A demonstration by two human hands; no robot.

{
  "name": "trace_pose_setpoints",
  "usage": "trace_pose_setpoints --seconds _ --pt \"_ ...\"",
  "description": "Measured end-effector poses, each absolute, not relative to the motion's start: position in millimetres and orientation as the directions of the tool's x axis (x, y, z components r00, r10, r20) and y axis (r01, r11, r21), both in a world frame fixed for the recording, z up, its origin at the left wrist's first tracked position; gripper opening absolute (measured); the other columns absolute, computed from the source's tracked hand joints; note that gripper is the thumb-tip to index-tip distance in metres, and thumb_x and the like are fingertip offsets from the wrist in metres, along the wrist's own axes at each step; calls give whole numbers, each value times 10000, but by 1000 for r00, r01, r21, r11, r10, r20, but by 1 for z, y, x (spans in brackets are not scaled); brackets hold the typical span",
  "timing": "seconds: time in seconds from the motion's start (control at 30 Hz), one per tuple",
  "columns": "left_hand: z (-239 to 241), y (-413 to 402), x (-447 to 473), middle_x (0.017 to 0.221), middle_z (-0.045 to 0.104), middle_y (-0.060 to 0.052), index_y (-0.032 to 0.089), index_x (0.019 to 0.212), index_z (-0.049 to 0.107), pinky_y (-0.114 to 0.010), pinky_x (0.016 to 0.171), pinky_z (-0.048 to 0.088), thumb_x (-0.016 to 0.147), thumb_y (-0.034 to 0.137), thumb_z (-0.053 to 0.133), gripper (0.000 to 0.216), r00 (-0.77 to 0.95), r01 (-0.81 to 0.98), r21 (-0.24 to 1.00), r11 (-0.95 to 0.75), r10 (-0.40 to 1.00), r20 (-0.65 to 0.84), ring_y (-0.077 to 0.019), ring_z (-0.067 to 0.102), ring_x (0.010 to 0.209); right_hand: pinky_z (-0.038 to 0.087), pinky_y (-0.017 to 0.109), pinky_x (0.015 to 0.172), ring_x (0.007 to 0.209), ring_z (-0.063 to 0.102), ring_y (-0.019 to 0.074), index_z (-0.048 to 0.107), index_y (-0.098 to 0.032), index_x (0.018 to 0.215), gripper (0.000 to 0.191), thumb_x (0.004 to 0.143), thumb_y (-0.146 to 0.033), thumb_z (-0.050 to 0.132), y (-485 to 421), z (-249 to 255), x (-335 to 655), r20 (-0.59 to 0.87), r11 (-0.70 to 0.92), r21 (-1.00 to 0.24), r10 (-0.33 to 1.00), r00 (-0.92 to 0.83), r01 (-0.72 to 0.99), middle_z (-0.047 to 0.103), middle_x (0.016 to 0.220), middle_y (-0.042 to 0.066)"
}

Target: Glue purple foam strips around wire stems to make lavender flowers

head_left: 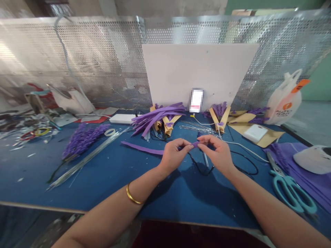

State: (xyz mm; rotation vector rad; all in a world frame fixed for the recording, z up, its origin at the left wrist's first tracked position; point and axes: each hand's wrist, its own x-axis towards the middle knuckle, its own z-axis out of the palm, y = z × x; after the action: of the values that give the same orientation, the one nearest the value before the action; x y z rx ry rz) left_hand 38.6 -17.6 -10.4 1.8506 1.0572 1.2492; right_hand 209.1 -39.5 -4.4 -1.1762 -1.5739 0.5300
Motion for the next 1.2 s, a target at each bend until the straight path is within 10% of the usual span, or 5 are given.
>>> trace_pose_setpoints --seconds 0.3,0.6,1.2 --pt "-14 -12 35 677 644 3 169 772 698 -221 586 396 797 403 607 252 282 328 850 -412 901 328 -116 535 624 438 268 625 628 550 135 672 -195 716 150 773 -328 635 -36 1 214 442 332 -835 880 176 438 632 652 -7" --pt "-14 -18 41 636 597 6 159 748 671 -208 541 378 804 321 592 189 204 292 862 -414 908 367 -100 491 574 455 300 746 737 581 146 689 -195 866 323 591 -328 796 -33 -12 202 124 136 -983 987 104 -123 667 764 5" --pt "-16 -25 47 642 570 10 164 683 597 -207 552 386 801 256 599 149 285 317 812 -489 866 411 -96 507 593 394 252 587 585 499 102 688 -180 660 168 572 -261 807 -32 -16 197 0 84 -911 979 204 -403 595 585 -27"
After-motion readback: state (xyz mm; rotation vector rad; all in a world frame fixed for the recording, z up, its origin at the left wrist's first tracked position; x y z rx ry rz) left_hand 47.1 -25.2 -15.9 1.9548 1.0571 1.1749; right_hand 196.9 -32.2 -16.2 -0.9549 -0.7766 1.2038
